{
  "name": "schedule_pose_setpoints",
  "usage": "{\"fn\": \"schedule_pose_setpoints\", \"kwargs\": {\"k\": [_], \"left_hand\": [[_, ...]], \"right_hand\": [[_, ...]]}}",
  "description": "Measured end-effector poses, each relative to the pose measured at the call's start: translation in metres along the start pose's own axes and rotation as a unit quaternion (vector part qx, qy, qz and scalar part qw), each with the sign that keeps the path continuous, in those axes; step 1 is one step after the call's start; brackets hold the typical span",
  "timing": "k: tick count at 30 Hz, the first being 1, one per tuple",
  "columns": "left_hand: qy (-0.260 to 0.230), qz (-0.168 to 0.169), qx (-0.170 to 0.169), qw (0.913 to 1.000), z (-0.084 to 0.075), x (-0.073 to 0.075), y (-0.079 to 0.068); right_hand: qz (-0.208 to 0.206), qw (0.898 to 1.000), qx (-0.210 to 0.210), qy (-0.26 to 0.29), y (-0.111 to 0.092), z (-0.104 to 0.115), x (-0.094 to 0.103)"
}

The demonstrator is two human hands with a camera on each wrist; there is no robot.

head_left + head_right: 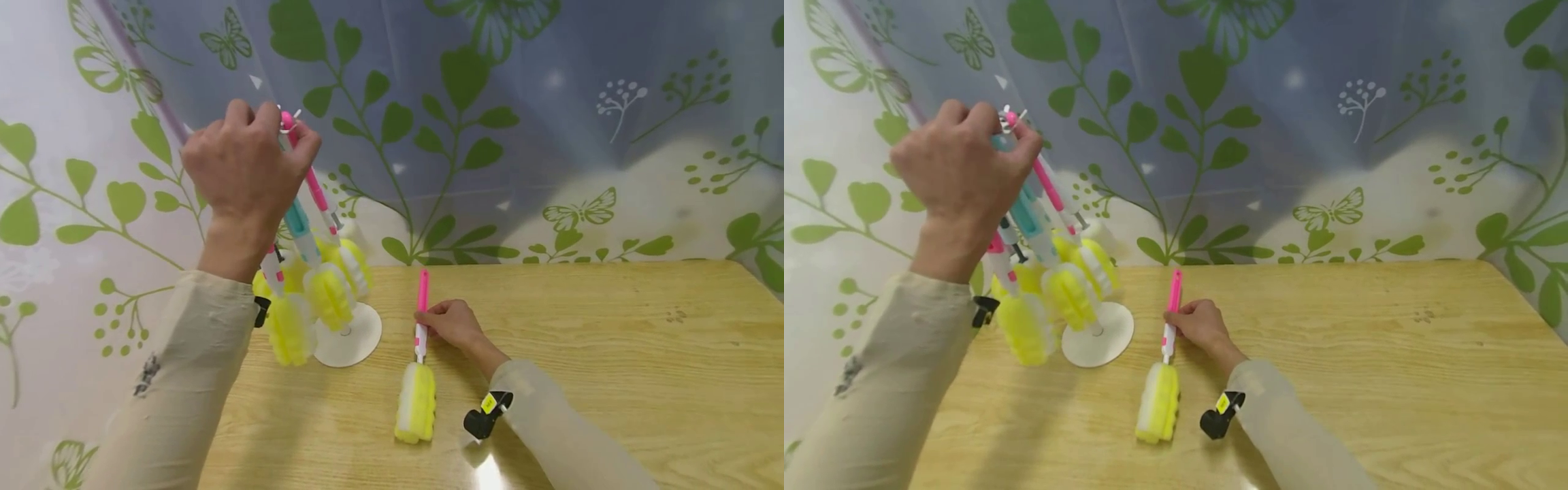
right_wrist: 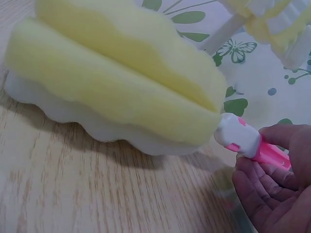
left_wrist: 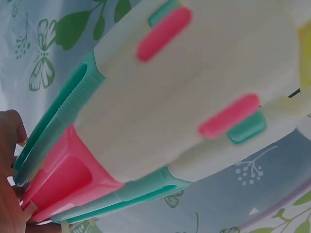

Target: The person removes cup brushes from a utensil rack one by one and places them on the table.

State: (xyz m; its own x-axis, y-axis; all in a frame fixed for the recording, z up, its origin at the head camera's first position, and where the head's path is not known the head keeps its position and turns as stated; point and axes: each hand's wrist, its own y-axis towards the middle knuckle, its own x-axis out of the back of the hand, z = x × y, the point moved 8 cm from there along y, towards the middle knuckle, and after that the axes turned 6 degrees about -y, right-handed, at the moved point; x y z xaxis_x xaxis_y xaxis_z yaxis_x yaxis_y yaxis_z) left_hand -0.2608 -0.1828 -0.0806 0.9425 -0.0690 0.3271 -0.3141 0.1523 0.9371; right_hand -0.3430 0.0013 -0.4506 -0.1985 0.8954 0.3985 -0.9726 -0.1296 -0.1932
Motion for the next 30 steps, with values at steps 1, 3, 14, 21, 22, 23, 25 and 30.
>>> {"fn": "schedule_pose_setpoints", "kwargs": {"k": [1,3,14,21,22,23,25,30], "left_hand": [[-0.002,0.003,0.001,1.0000,0.000,0.000,0.000],[-0.010,0.001,-0.002,0.9999,-0.001,-0.001,0.000],[-0.078,-0.056,-0.017,0.9953,0.004,0.003,-0.003],[-0.123,-0.097,-0.026,0.9874,0.009,0.007,-0.004],[-0.129,-0.104,-0.028,0.9857,0.010,0.007,-0.004],[-0.135,-0.113,-0.030,0.9839,0.011,0.007,-0.005],[-0.144,-0.125,-0.037,0.9809,0.012,0.007,-0.006],[-0.180,-0.153,-0.045,0.9707,0.023,0.008,-0.010]], "right_hand": [[0.000,1.000,0.000,-0.001,0.000,0.000,0.000],[-0.001,1.000,-0.001,-0.004,-0.001,-0.001,0.001],[0.005,1.000,0.008,-0.001,-0.002,-0.002,0.004],[0.008,1.000,0.001,-0.006,-0.002,-0.002,0.005],[0.008,1.000,0.000,-0.007,-0.002,-0.002,0.005],[0.008,1.000,-0.002,-0.006,-0.002,-0.003,0.005],[0.008,1.000,-0.005,-0.006,-0.002,-0.003,0.005],[0.012,1.000,-0.005,-0.016,-0.002,-0.004,0.004]]}}
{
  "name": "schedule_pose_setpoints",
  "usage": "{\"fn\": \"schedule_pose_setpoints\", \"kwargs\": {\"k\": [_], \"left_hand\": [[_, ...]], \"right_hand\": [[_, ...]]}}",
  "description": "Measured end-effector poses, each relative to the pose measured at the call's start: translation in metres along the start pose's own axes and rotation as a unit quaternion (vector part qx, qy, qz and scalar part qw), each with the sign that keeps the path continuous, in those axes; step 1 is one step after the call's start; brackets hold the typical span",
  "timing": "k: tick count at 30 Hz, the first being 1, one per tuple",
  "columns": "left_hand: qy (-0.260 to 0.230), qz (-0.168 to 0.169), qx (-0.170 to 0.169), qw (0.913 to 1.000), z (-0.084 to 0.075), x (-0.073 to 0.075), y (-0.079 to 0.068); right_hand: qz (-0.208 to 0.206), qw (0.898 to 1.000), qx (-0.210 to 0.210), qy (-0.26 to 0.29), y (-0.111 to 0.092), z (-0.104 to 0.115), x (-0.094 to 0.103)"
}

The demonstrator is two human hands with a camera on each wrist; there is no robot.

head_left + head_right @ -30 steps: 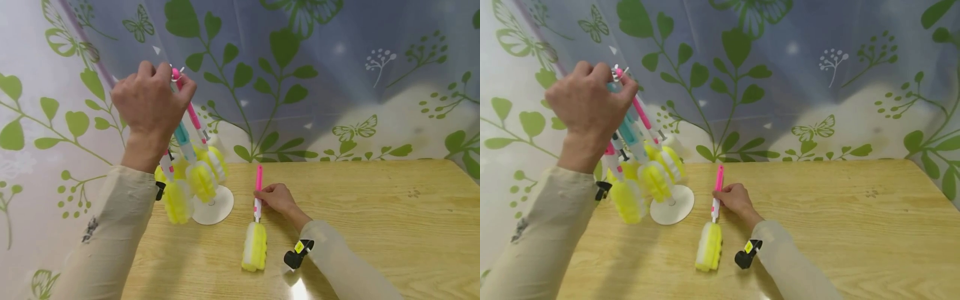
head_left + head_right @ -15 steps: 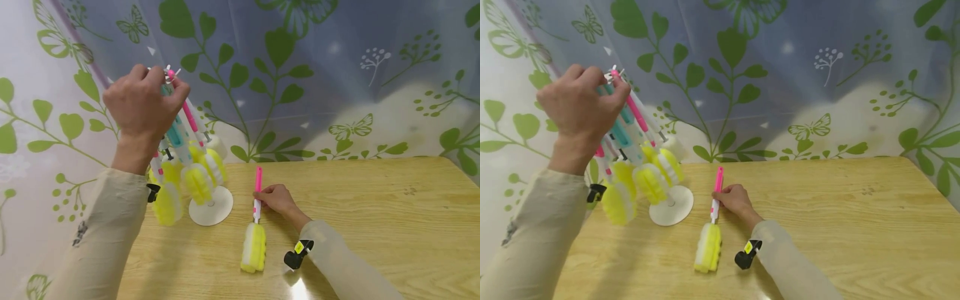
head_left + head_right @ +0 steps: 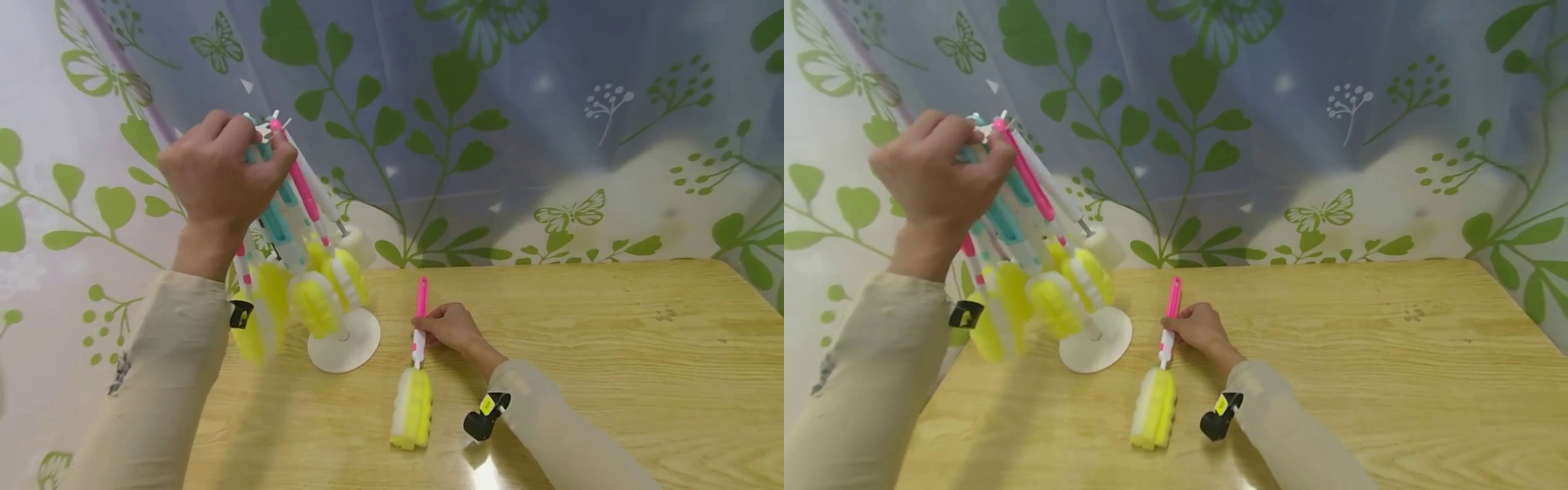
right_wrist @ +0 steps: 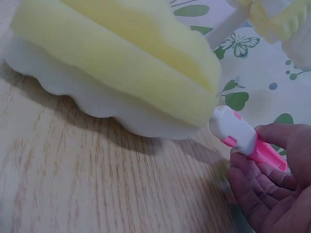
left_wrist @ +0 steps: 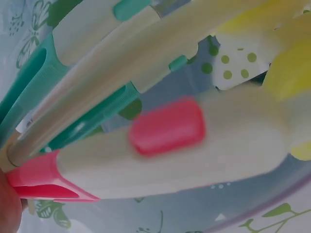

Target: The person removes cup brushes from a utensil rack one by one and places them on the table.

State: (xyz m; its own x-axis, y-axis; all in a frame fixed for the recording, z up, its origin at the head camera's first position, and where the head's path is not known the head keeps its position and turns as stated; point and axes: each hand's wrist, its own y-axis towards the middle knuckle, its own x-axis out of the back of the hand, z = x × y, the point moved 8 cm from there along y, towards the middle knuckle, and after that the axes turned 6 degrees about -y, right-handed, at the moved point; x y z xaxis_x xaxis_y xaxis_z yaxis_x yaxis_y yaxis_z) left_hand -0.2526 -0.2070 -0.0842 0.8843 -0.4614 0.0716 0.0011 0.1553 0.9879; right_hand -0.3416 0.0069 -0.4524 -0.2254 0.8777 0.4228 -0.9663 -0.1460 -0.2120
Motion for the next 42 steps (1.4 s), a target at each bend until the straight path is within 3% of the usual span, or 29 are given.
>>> {"fn": "schedule_pose_setpoints", "kwargs": {"k": [10,17,32,42], "left_hand": [[-0.116,-0.063,0.009,0.9912,0.018,0.014,-0.005],[-0.172,-0.079,0.029,0.9815,0.026,0.017,-0.008],[-0.162,-0.079,0.041,0.9827,0.019,0.010,-0.005],[-0.100,-0.077,0.042,0.9911,0.013,0.013,-0.003]], "right_hand": [[0.000,1.000,0.001,-0.006,0.000,-0.001,-0.006],[0.009,1.000,-0.002,-0.027,0.000,0.002,-0.013],[0.010,0.989,0.004,-0.150,0.004,0.004,-0.012],[0.002,0.990,0.035,-0.133,0.005,0.007,-0.017]]}}
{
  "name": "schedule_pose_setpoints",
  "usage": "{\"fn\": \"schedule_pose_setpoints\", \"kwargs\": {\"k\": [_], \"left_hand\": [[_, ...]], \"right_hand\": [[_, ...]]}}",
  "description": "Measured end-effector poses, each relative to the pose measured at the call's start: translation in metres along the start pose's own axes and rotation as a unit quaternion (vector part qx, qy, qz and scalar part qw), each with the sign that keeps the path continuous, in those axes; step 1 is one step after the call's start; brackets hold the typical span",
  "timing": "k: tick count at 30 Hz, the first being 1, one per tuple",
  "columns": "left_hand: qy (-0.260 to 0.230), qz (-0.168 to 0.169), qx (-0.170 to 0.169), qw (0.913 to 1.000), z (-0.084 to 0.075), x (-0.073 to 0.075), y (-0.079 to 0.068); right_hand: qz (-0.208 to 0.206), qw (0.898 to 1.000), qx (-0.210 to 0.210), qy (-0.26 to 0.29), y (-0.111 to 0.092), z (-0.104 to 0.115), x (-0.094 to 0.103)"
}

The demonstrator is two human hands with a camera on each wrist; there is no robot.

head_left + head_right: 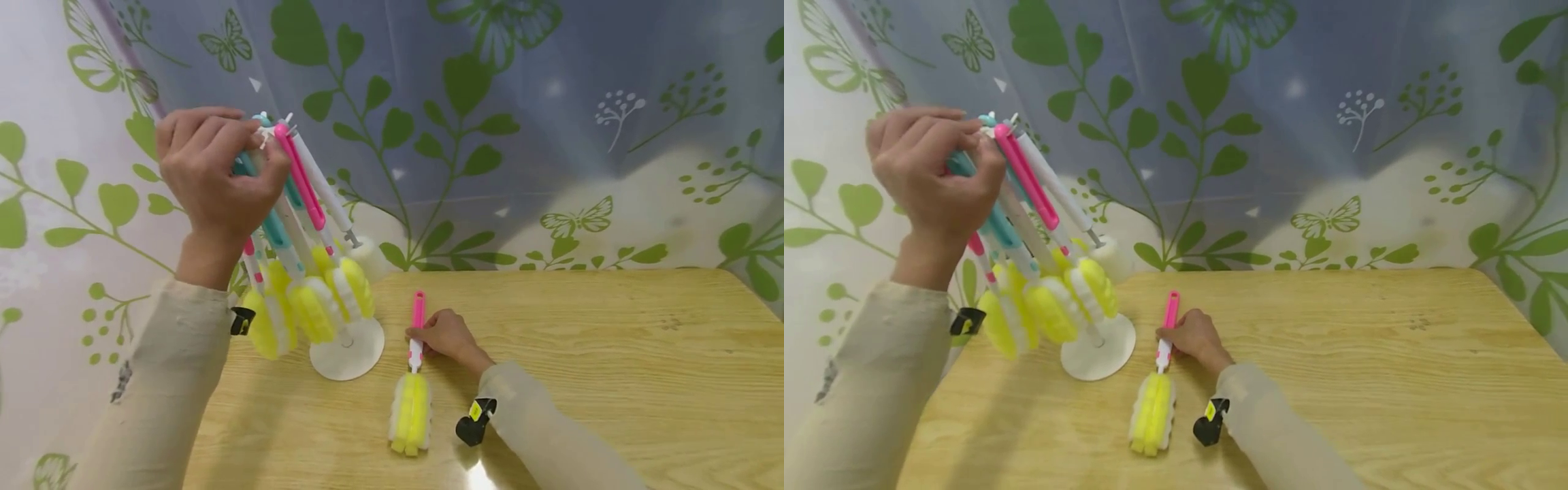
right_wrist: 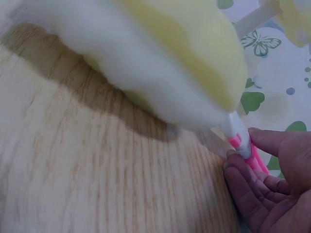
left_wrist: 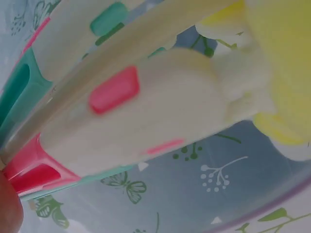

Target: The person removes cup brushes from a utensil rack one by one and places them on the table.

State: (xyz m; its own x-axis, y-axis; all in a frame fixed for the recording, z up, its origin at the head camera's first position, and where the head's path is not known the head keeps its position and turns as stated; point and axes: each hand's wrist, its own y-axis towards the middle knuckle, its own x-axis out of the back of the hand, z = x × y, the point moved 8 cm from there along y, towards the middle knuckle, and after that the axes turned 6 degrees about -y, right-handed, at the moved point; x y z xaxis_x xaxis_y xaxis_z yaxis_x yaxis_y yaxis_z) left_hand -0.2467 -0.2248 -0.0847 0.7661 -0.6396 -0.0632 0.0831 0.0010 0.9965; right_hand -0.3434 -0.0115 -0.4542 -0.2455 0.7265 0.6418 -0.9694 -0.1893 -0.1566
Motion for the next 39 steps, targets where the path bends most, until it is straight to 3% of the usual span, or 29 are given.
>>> {"fn": "schedule_pose_setpoints", "kwargs": {"k": [6,13,16,19,23,30,34,39], "left_hand": [[0.079,0.033,-0.001,0.9963,-0.008,0.001,-0.003],[0.113,0.034,0.016,0.9929,-0.012,-0.004,-0.005],[0.120,0.035,0.027,0.9917,-0.011,-0.004,-0.005],[0.122,0.034,0.031,0.9914,-0.011,-0.005,-0.005],[0.120,0.029,0.032,0.9918,-0.011,-0.006,-0.005],[0.120,0.024,0.037,0.9918,-0.012,-0.005,-0.005],[0.115,0.029,0.036,0.9923,-0.012,-0.006,-0.005],[0.118,0.045,0.036,0.9913,-0.012,-0.005,-0.004]], "right_hand": [[-0.006,0.999,0.007,0.035,-0.001,-0.002,-0.001],[-0.020,0.990,-0.023,0.140,0.002,-0.013,0.002],[-0.040,0.987,0.004,0.156,0.002,-0.006,0.008],[-0.064,0.980,0.056,0.180,-0.002,0.020,0.023],[-0.090,0.965,0.147,0.199,-0.021,0.082,0.054],[-0.098,0.922,0.315,0.202,-0.064,0.195,0.095],[-0.091,0.916,0.344,0.188,-0.076,0.225,0.099],[-0.092,0.924,0.330,0.169,-0.070,0.242,0.095]]}}
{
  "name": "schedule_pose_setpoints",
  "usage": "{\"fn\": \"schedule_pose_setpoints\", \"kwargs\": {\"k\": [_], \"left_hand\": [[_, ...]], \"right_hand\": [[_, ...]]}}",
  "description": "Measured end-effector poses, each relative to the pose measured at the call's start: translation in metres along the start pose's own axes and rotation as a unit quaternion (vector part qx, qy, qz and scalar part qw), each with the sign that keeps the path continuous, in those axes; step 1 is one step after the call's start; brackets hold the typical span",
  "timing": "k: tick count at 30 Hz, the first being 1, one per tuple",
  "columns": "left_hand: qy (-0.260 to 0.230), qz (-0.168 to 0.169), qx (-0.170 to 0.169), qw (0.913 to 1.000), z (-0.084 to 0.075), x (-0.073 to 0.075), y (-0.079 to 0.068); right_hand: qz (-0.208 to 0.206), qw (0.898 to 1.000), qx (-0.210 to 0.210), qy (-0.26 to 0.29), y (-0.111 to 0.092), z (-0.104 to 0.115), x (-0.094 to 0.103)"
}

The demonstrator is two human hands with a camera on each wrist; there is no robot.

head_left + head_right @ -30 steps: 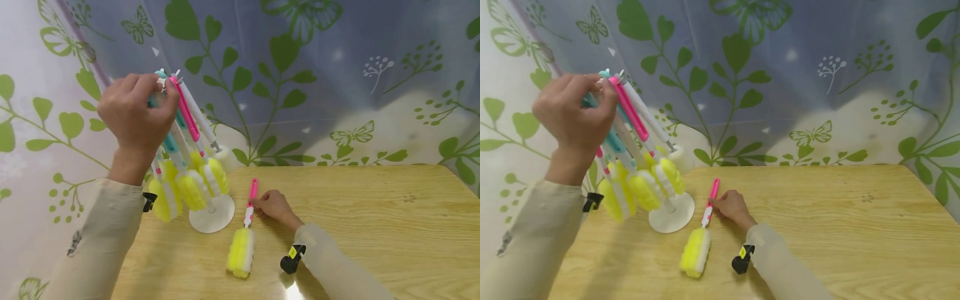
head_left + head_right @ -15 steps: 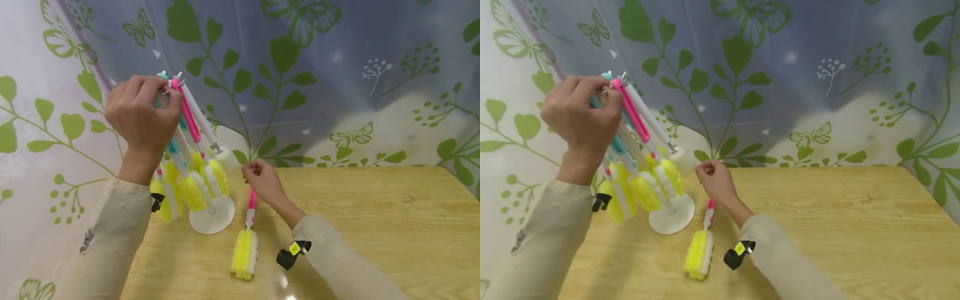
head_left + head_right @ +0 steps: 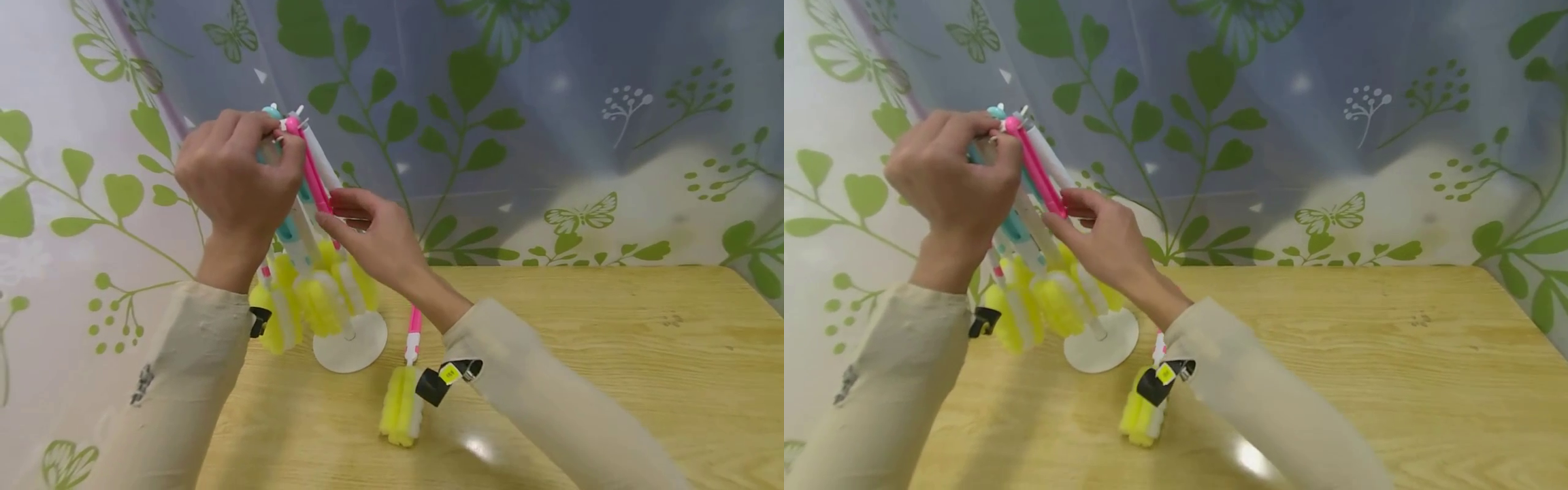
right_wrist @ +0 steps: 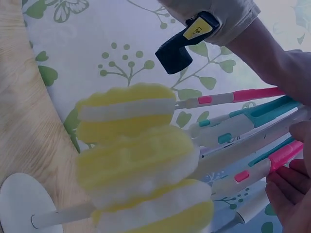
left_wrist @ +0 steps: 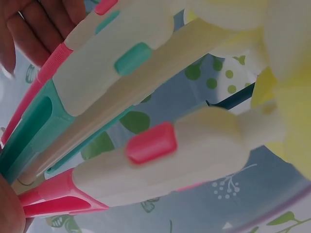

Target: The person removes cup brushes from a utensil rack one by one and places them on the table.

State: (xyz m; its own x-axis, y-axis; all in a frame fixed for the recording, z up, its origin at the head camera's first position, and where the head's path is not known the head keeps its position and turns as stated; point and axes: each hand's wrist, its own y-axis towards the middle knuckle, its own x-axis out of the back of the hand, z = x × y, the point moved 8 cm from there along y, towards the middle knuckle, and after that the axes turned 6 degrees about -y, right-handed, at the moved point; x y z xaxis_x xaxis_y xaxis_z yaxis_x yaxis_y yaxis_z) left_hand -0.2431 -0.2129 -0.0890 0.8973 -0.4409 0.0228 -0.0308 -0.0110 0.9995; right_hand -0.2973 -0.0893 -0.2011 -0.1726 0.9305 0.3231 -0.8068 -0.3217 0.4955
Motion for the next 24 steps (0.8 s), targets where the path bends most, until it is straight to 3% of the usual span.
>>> {"fn": "schedule_pose_setpoints", "kwargs": {"k": [10,20,24], "left_hand": [[0.001,0.010,0.009,0.9999,-0.003,0.000,0.001],[0.003,-0.002,0.001,1.0000,-0.003,-0.003,-0.001],[0.001,-0.011,0.005,0.9999,-0.002,-0.002,-0.001]], "right_hand": [[0.001,0.999,-0.037,0.006,0.011,-0.013,-0.006],[-0.048,0.993,0.027,0.108,0.007,-0.005,0.020],[-0.054,0.990,0.043,0.126,0.002,0.001,0.032]]}}
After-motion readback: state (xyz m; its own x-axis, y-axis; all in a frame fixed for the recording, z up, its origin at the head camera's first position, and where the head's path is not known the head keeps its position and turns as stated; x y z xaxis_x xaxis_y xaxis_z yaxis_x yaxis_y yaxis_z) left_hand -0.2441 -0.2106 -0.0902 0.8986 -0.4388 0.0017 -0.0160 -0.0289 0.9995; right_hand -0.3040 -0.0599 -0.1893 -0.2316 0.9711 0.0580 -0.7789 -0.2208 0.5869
